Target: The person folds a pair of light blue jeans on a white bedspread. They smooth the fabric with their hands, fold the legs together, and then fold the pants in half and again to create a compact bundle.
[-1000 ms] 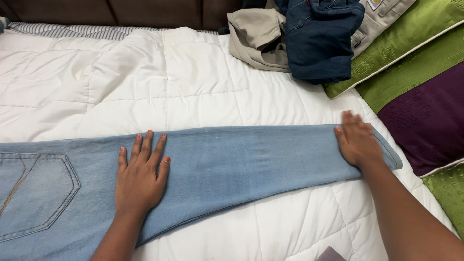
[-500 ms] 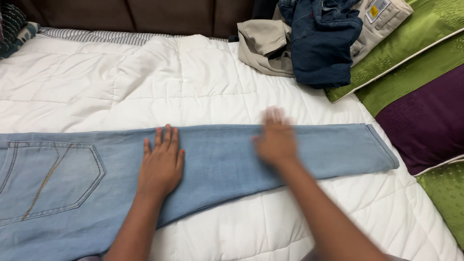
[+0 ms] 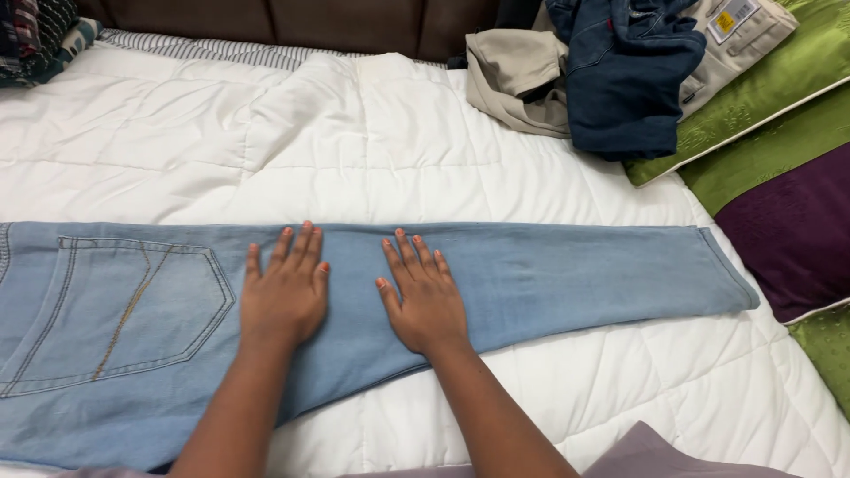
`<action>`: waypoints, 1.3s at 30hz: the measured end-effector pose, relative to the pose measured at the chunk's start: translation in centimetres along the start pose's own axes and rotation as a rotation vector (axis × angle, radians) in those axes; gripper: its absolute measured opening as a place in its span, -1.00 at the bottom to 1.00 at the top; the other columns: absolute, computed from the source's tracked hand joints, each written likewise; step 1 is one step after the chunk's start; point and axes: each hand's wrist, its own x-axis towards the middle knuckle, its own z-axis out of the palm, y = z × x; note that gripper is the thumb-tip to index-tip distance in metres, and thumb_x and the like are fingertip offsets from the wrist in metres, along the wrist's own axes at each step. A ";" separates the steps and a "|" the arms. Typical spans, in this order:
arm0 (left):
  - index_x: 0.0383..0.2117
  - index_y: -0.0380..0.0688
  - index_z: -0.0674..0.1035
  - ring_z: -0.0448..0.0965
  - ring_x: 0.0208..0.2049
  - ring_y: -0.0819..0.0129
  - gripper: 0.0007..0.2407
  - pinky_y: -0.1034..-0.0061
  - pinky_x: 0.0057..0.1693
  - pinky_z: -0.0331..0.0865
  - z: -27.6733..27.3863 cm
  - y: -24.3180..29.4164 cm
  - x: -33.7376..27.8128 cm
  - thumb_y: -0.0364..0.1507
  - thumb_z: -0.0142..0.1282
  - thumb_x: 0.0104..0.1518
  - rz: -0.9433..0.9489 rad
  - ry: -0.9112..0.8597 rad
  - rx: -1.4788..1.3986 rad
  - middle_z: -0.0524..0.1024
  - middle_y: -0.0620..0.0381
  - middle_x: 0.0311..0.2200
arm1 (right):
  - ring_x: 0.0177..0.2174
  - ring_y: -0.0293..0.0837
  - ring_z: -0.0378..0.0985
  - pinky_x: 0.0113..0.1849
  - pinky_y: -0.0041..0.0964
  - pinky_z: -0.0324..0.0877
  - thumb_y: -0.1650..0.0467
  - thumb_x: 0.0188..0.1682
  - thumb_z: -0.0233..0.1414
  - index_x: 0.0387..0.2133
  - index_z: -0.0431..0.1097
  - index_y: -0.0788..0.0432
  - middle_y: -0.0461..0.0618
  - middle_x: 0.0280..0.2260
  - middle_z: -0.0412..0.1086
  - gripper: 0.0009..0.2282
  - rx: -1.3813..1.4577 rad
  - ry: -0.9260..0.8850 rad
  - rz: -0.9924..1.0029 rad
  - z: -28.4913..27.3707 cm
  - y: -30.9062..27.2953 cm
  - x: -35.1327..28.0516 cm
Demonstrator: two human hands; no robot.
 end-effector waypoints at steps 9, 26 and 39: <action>0.42 0.26 -0.16 -0.28 0.45 0.44 -0.47 0.12 0.43 -0.41 -1.7 -11.9 0.1 -0.10 -0.68 0.27 0.015 -0.066 0.214 -0.26 0.43 0.46 | 0.37 -0.03 -0.11 0.30 0.01 -0.22 0.13 0.15 -0.26 0.38 0.00 -0.05 -0.06 0.41 -0.07 -0.48 -0.028 0.035 0.006 0.2 -0.2 0.1; 0.48 0.04 -0.03 -0.29 0.43 0.32 -0.39 0.19 0.41 -0.38 7.4 -36.3 0.2 -0.08 -0.64 0.26 -0.011 0.131 0.148 -0.22 0.25 0.45 | 0.37 -0.08 -0.15 0.31 -0.01 -0.26 0.10 0.15 -0.34 0.39 -0.04 -0.10 -0.11 0.41 -0.09 -0.47 -0.077 0.013 0.029 1.0 -0.2 0.2; 0.40 -0.47 0.06 0.05 0.47 -0.28 -0.43 -0.02 0.52 -0.04 11.0 -43.3 2.5 -0.26 -0.22 0.38 0.120 0.564 -0.053 0.10 -0.54 0.38 | 0.37 -0.04 -0.09 0.32 0.00 -0.23 0.12 0.15 -0.30 0.39 0.00 -0.06 -0.05 0.41 -0.04 -0.47 -0.049 0.057 -0.005 0.6 0.0 0.1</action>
